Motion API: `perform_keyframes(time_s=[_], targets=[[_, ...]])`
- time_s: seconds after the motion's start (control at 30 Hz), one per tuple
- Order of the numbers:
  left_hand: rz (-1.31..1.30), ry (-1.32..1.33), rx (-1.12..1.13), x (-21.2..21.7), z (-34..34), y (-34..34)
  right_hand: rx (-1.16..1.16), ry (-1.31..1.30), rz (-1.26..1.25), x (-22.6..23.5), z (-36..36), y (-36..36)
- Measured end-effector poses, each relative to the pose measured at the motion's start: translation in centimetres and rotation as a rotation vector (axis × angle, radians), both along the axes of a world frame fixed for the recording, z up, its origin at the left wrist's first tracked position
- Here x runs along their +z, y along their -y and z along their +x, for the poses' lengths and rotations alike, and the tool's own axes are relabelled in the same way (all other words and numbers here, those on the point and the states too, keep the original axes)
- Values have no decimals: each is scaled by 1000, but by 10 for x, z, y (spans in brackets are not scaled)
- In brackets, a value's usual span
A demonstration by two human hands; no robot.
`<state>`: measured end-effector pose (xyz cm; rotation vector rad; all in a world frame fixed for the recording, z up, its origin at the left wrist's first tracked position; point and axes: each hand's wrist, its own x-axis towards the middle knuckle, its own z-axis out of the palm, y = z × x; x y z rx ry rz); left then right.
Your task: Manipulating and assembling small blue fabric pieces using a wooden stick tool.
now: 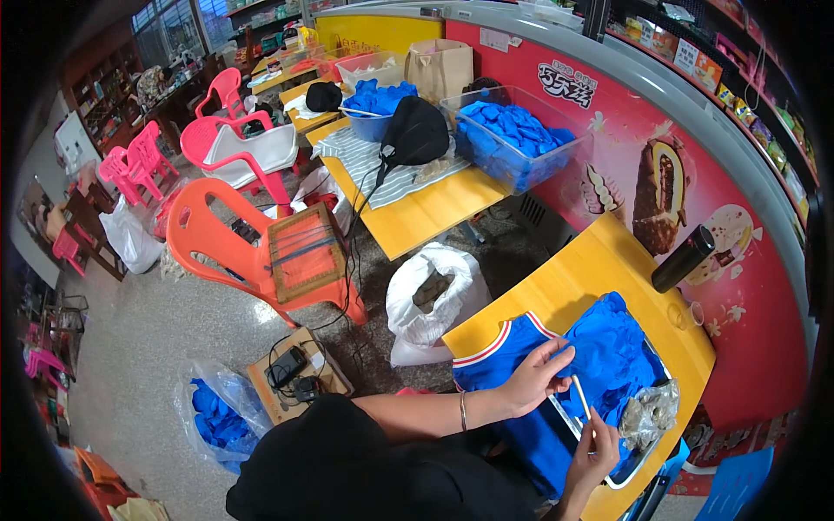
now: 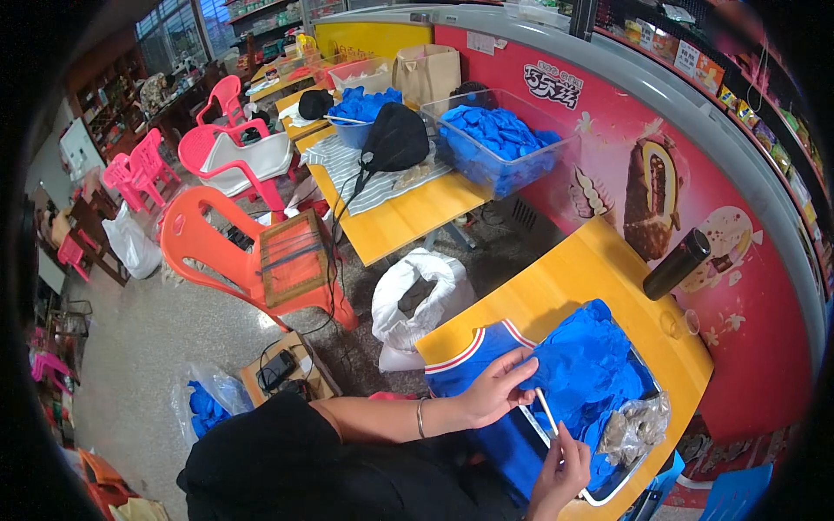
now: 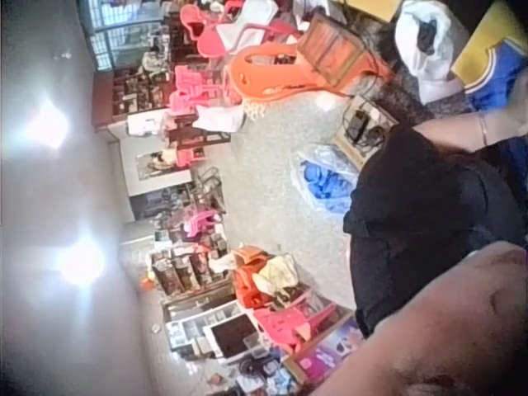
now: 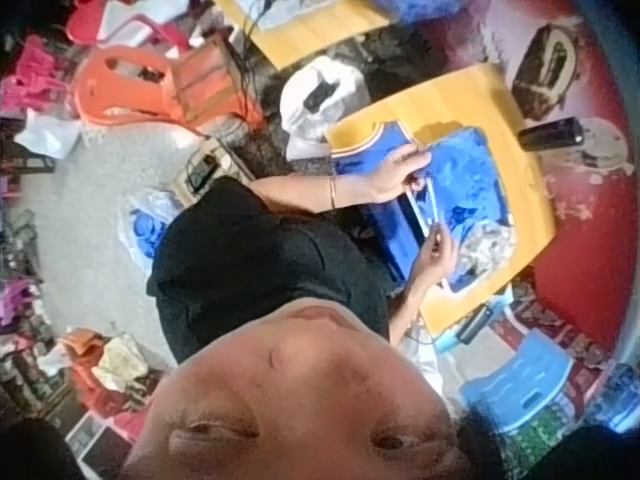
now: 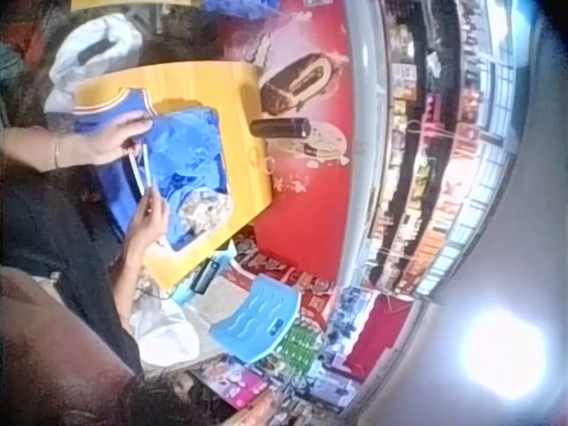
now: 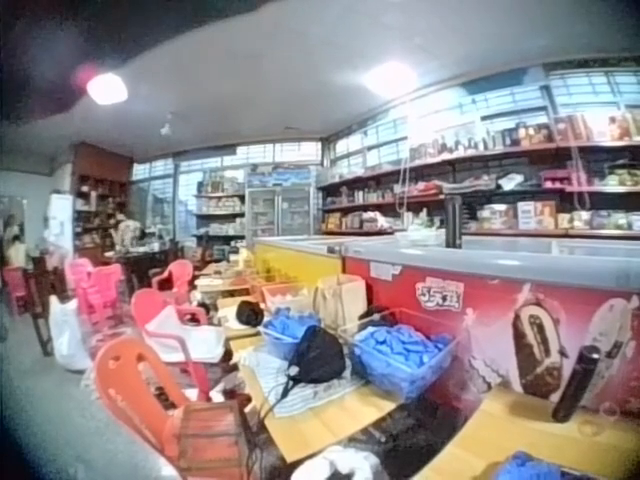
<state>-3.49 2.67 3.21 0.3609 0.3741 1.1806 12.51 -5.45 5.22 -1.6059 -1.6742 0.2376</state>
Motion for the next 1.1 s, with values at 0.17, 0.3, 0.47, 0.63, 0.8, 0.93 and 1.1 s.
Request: perform_keyframes(time_s=[0.17,0.3,0.47,0.63,0.8,0.93,1.1], targets=[[52,-53,-31,-3,-1,3,-14,-79,-17,-5,0,0],[83,-89,-43,-5,-3,5,-26,-46,-50,-1,-1,2],[129,-175,-20,3,-6,6,-9,-48,-43,-2,-2,7],[46,-150,-66,-4,1,7,-49,-83,-21,3,-4,5],[7,-143,-17,6,-8,-3,2,-85,-29,13,-5,-4],[60,-148,-20,0,-5,-4,-12,-90,-21,12,-1,-4],[92,-105,-46,-1,-2,-4,6,-44,-2,10,4,-1]])
